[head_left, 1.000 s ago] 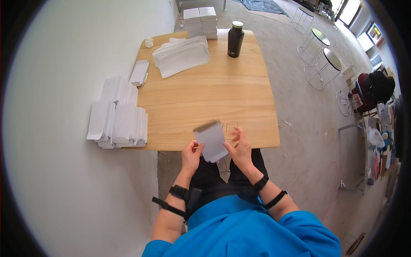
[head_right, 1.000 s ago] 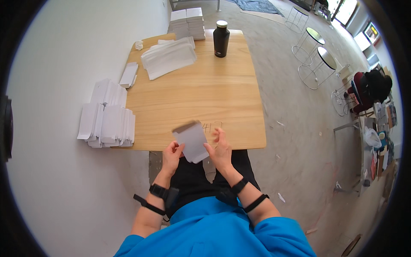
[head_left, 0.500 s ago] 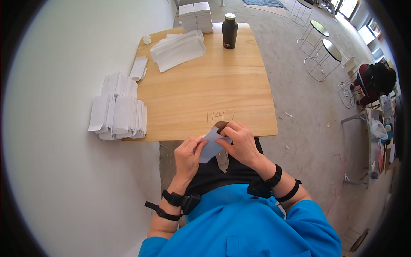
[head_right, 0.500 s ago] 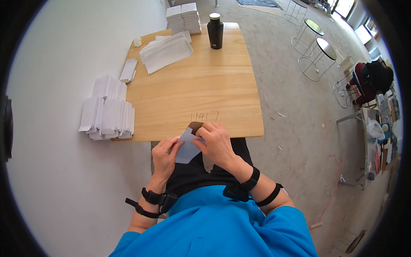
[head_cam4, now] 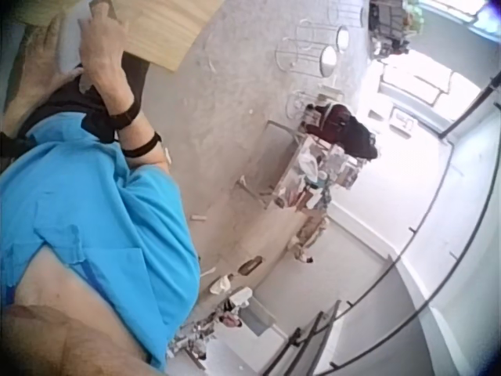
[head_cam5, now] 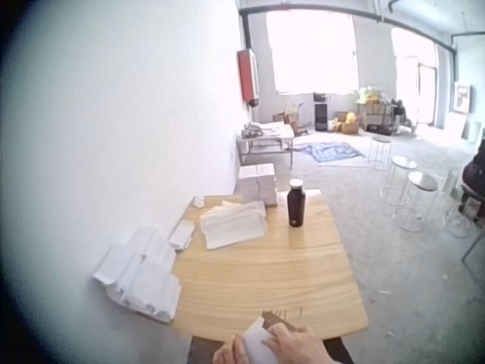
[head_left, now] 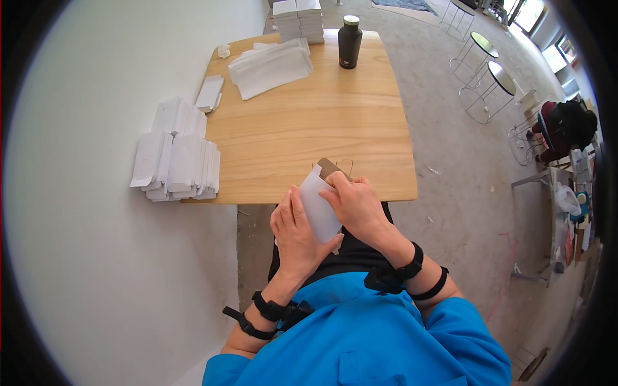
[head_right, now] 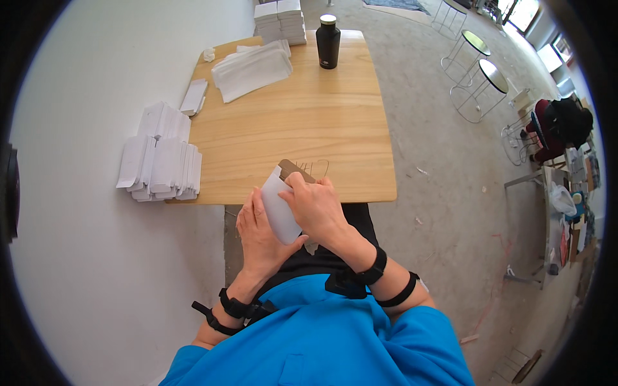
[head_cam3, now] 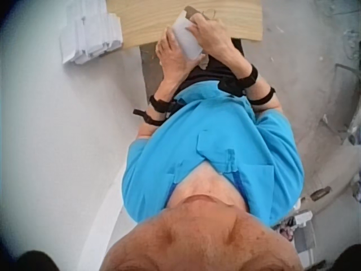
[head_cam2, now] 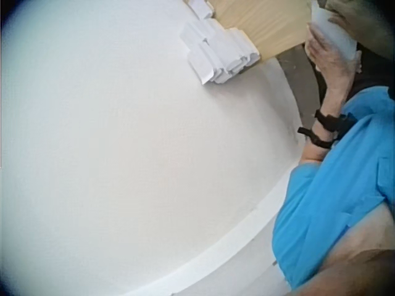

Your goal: Folding white cardboard boxes on a wooden table.

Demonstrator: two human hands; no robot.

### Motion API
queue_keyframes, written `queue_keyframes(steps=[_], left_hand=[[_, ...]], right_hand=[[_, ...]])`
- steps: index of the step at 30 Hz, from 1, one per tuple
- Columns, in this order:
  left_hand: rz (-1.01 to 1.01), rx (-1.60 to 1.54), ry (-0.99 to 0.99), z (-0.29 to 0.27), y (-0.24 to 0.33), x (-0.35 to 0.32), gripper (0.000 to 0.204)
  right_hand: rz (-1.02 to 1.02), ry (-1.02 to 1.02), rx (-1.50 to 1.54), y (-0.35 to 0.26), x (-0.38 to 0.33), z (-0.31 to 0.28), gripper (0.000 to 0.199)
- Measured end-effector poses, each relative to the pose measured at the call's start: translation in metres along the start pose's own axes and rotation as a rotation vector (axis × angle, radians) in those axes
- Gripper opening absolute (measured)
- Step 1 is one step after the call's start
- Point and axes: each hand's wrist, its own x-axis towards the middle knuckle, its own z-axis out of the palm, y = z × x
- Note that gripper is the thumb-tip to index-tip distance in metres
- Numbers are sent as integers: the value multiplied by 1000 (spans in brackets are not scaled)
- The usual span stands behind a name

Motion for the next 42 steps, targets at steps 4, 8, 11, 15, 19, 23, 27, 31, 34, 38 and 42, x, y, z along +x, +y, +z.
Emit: queue_keyframes(steps=[4,8,11,15,19,23,27,31,34,38,42], left_hand=[[-63,-209,68,-5,4,15,126],[7,-236,88,8,19,24,123],[132,-38,204,13,6,15,117],[210,108,253,27,8,0,104],[500,214,279,36,11,11,111],[561,219,158,32,2,14,127],[619,211,219,30,-7,21,129],[630,219,130,29,-9,20,131],[564,105,4,23,9,11,133],[310,15,-143,26,6,-7,129],[146,-180,-99,24,8,-7,112]], right_hand=[[-73,392,326,-7,-19,-13,42],[179,564,566,4,-58,-13,59],[-261,721,-85,7,-64,-14,46],[-55,605,-7,-5,-61,-15,43],[185,379,255,15,-63,-33,35],[319,129,410,30,-63,-49,32],[213,-155,939,47,-54,-45,36],[248,-422,917,52,-47,-42,43],[284,-366,714,49,-44,-37,40],[249,-312,735,50,-40,-14,36],[120,-154,405,29,-32,-10,32]])
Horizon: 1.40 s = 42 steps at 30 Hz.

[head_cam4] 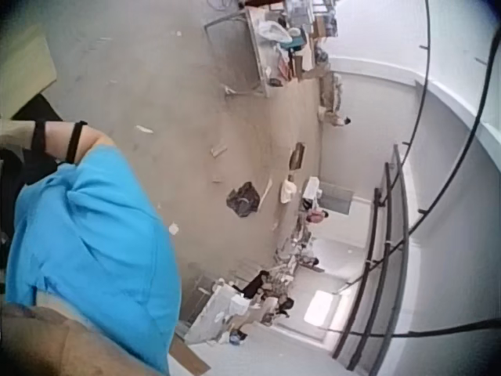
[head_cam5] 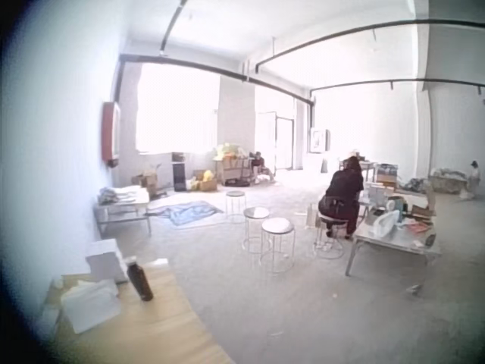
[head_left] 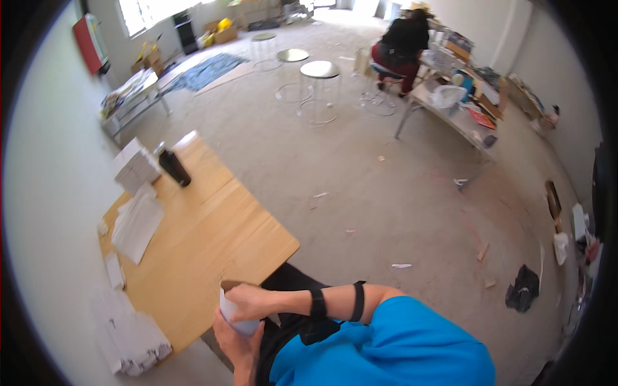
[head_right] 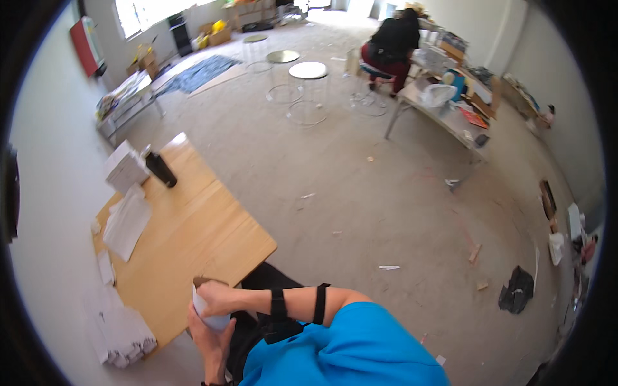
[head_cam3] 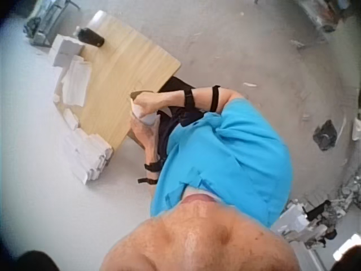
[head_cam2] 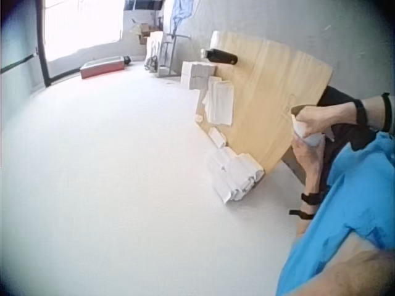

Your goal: Folding white cardboard boxes on a wooden table.

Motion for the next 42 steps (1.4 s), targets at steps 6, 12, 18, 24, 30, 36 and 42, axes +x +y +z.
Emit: queue_keyframes(steps=[6,12,18,24,30,36,42], left_hand=[[-304,-471,89,-21,15,17,91],[-273,-537,102,-17,23,21,86],[-356,-946,29,-18,11,12,43],[-482,-1296,102,-8,-2,0,25],[-592,-1457,63,-19,-5,-6,31],[-374,-920,287,-8,-8,-8,37],[-216,-884,441,-7,3,-3,46]], right_hand=[[-266,800,-141,-46,-42,-11,46],[87,387,443,-7,-53,16,39],[148,384,769,17,-47,19,14],[265,90,780,15,-53,19,21],[215,7,711,30,-54,27,23],[83,228,585,10,-55,37,25],[173,373,478,8,-44,35,26]])
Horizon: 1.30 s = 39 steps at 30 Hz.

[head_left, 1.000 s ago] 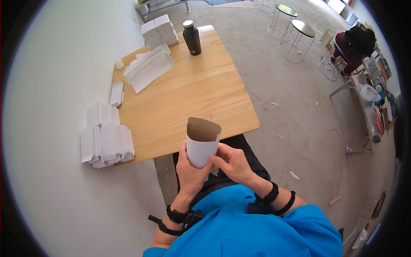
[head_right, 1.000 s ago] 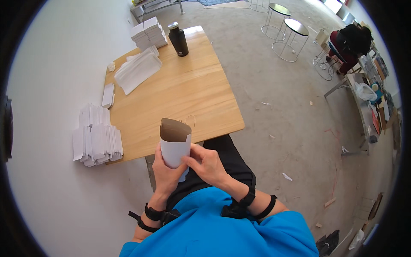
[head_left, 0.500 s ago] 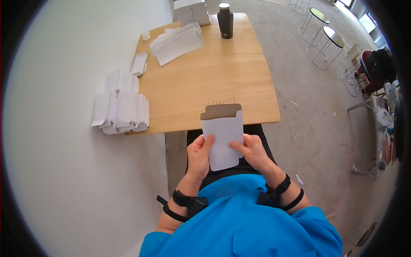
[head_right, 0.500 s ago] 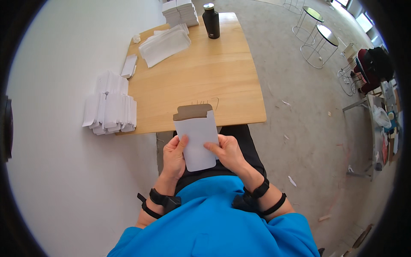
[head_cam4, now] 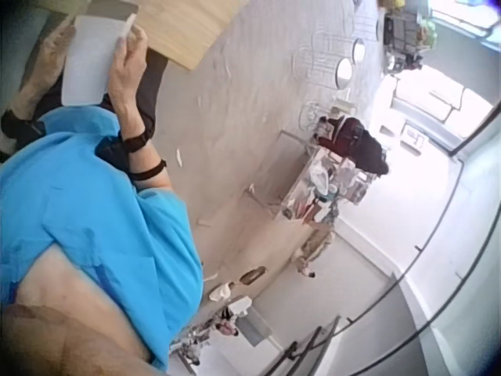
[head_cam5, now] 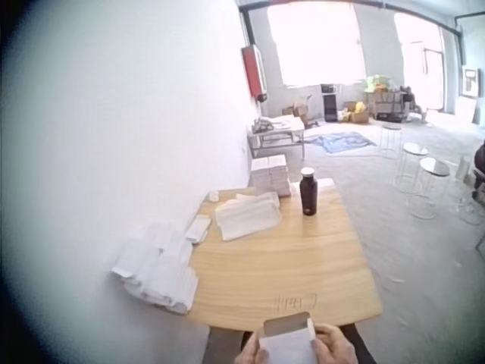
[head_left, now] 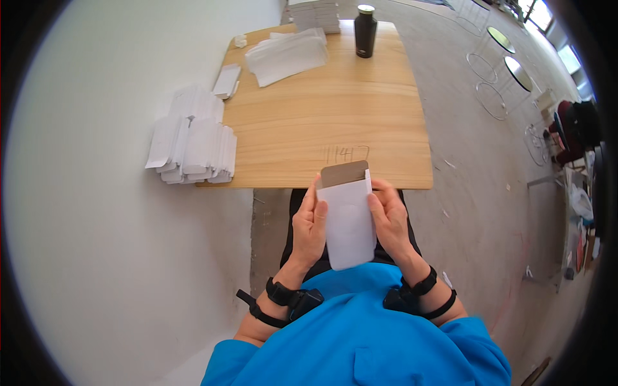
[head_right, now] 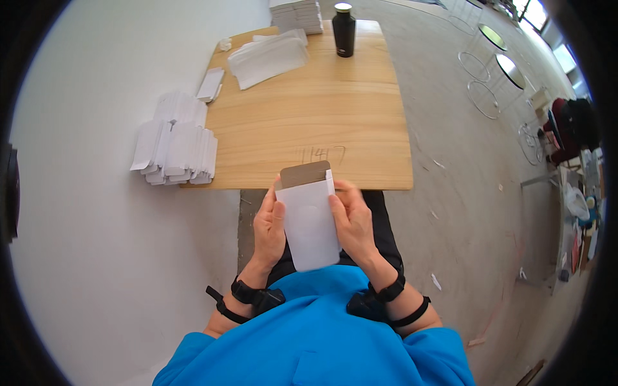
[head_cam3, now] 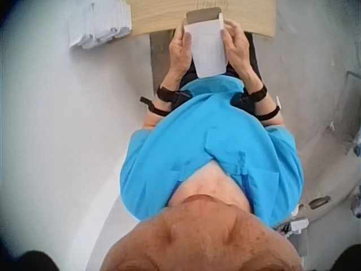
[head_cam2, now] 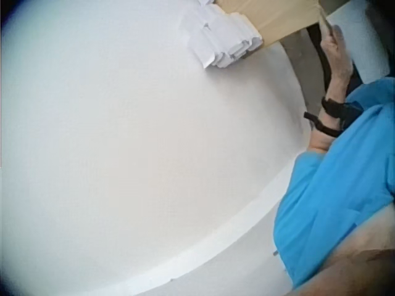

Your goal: Folding white cardboard boxes on a wooden table.

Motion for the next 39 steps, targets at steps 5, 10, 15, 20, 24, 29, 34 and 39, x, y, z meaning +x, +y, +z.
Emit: queue_keyframes(steps=[5,10,15,20,24,29,34,39], left_hand=[[-5,231,-55,-22,6,-7,56],[156,167,-14,-23,-2,-16,41],[147,297,-125,-34,6,-12,34],[-234,11,-224,-41,3,-14,26],[-508,-119,-232,-45,3,-20,25],[-544,-197,-250,-60,11,-23,20],[-436,32,-394,-65,3,-23,18],[-434,-56,-278,-48,22,-27,16]], right_hand=[[-275,18,-65,5,1,10,45],[-400,-48,-119,-8,1,12,43],[-357,-116,-109,-3,1,8,31],[-35,-297,52,1,-2,-3,11],[73,-382,-64,1,-3,-10,6],[-30,-371,-52,0,-4,-3,9],[86,-311,89,-18,-10,1,11],[44,-394,47,-7,-1,-15,20]])
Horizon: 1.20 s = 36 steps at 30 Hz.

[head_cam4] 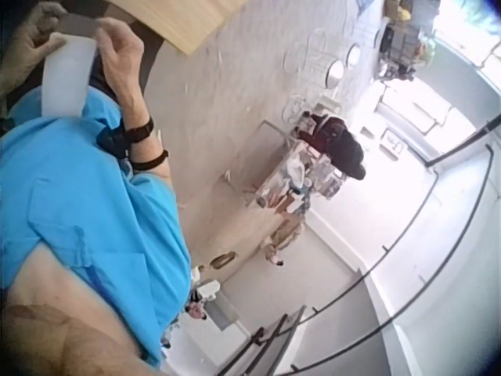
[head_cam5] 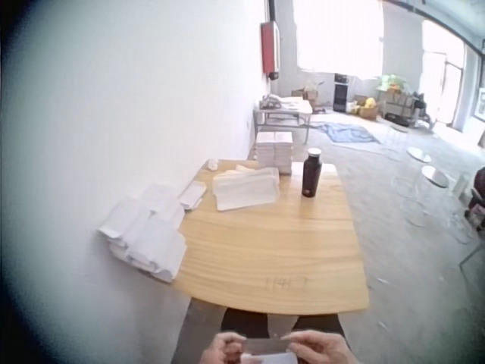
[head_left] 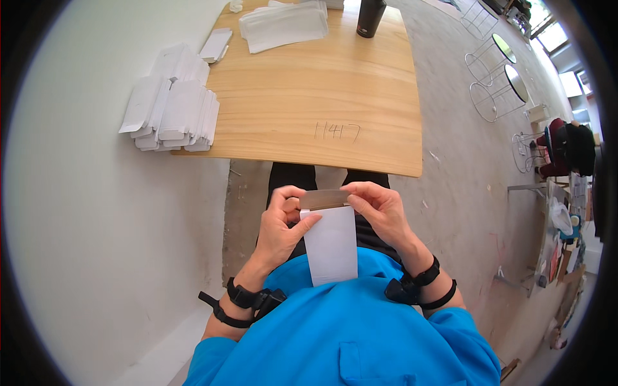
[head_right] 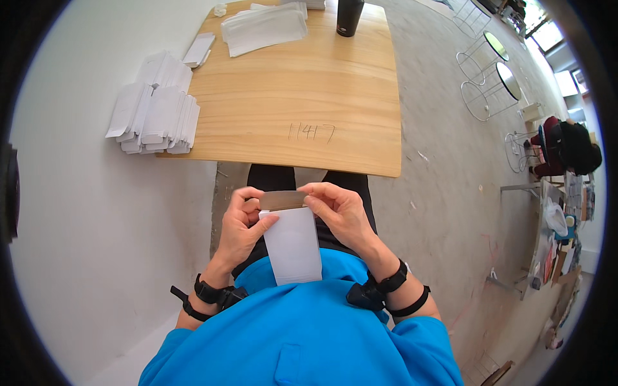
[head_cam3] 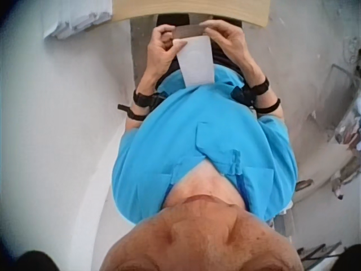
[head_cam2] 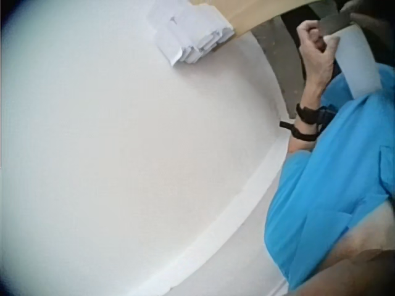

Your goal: Folding white cardboard boxes on a wooden table.

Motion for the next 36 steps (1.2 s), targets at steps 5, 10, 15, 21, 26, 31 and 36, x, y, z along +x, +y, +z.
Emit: queue_keyframes(steps=[5,10,15,21,26,31,36], left_hand=[[65,19,-63,-8,-4,-1,27],[-13,2,-51,-13,7,-2,29],[-185,-127,-86,-10,19,-3,25],[-190,-101,-120,-10,19,-6,23],[-203,-89,-137,-12,23,-10,23],[-161,-111,-189,-18,23,-13,24],[-173,-97,-312,-24,27,-12,25]], right_hand=[[30,-34,24,-9,-3,-7,17],[57,-55,-17,-22,-1,-3,17],[224,-97,-9,-36,-2,0,16],[242,-77,-17,-34,-6,2,15],[226,-48,-89,-38,-13,6,14],[200,-50,-186,-47,-19,6,15],[195,-58,-164,-52,-23,6,14]])
